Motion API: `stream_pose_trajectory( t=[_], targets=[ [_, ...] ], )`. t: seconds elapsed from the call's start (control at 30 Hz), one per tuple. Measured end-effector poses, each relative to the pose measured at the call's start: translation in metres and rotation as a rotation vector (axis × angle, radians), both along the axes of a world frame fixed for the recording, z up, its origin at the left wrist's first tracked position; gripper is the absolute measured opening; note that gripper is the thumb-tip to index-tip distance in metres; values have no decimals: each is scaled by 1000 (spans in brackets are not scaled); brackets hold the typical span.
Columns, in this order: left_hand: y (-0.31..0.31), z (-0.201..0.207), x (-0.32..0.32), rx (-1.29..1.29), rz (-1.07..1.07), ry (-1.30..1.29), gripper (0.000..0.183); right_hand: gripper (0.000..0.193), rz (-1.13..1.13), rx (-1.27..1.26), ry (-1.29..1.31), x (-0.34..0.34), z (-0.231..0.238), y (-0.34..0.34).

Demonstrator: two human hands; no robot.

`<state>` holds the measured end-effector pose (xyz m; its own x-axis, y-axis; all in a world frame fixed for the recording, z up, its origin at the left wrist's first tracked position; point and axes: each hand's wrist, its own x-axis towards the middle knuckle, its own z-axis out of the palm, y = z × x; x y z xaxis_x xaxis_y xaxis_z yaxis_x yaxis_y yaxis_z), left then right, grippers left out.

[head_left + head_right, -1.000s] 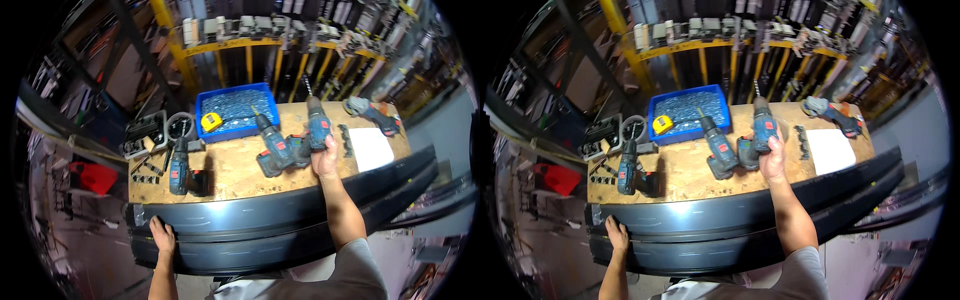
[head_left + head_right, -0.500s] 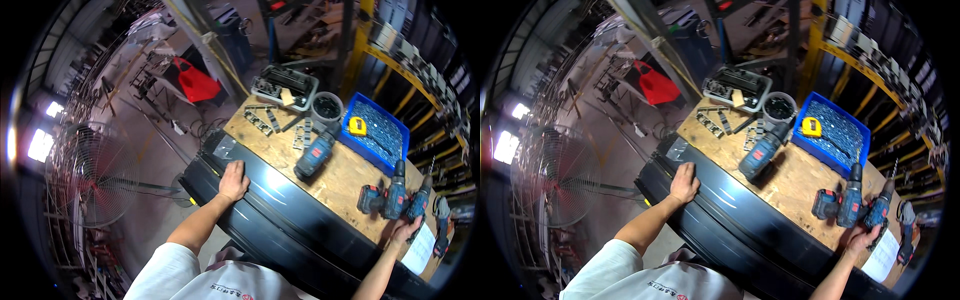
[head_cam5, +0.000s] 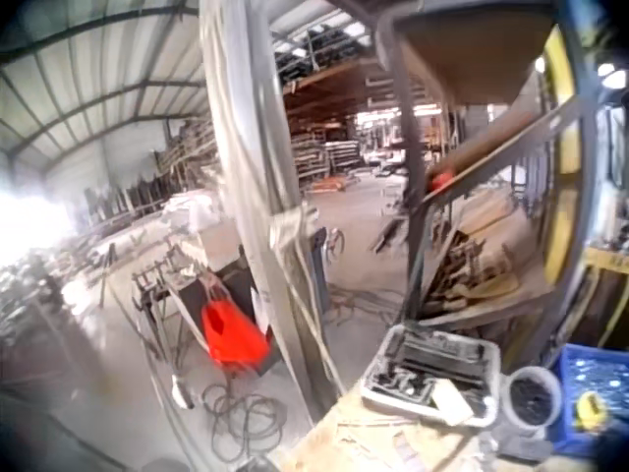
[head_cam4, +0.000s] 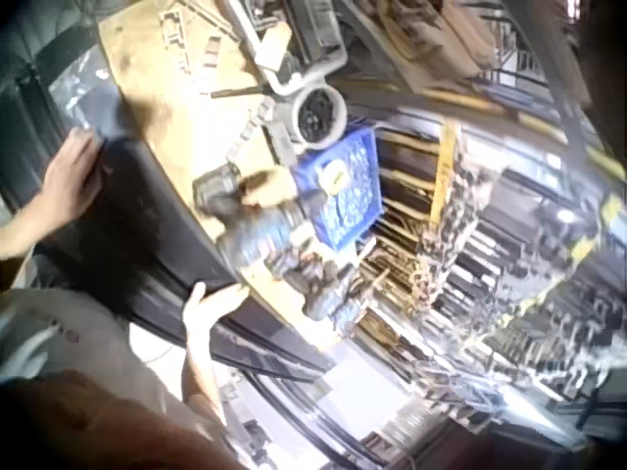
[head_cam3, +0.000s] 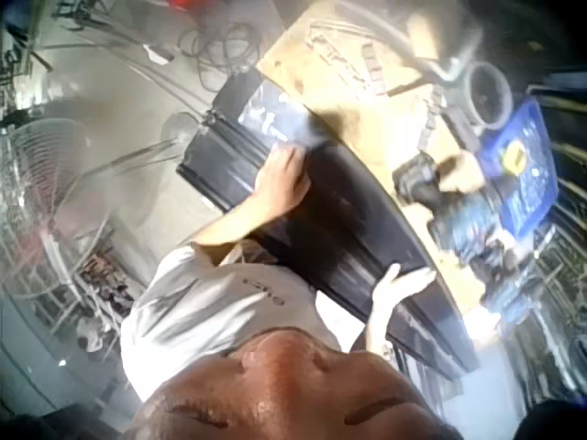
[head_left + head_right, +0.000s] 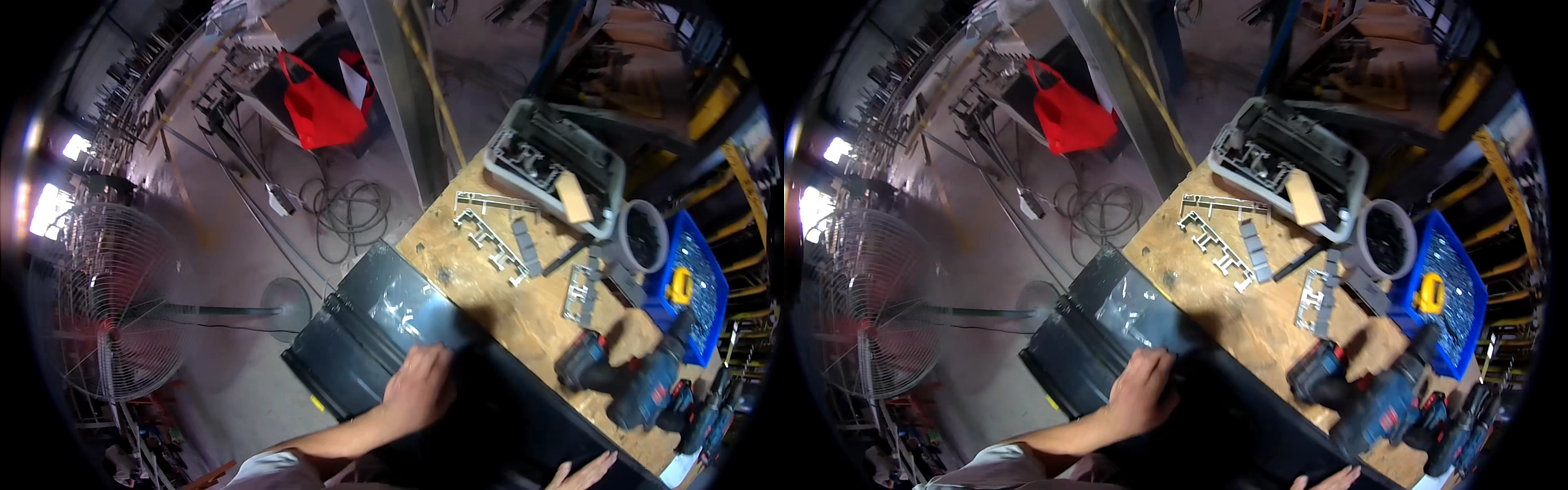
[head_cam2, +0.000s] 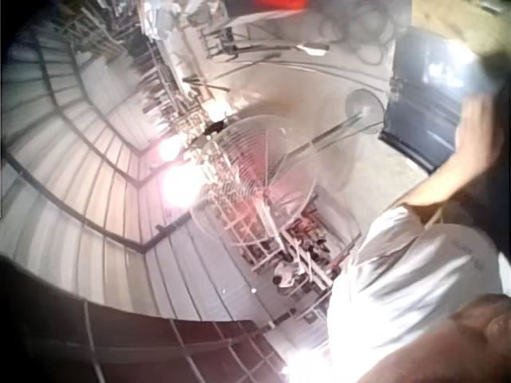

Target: The person walks through a workshop to a workbench, positions a metal beam, and attaches components using a power drill and hand-tightening before helping a colleague move a long beam.

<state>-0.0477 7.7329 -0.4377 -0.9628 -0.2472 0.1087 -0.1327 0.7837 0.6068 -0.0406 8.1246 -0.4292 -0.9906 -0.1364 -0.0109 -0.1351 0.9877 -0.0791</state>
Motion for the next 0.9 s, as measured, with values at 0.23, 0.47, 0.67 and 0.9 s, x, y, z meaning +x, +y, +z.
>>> stream_pose_trajectory(
  t=[0.23,0.47,0.67,0.9],
  targets=[
    [-11,0,-1,19,-152,-98,54,88,-22,11,-122,-6,4,-3],
    [-20,-10,-1,146,-132,48,37,85,-34,86,-115,-18,-1,-15],
    [-18,-21,-5,110,-129,210,39,82,4,104,-108,-21,-4,-7],
    [1,-20,12,148,-118,31,52,80,-10,103,-41,-16,-17,2]
  ],
)
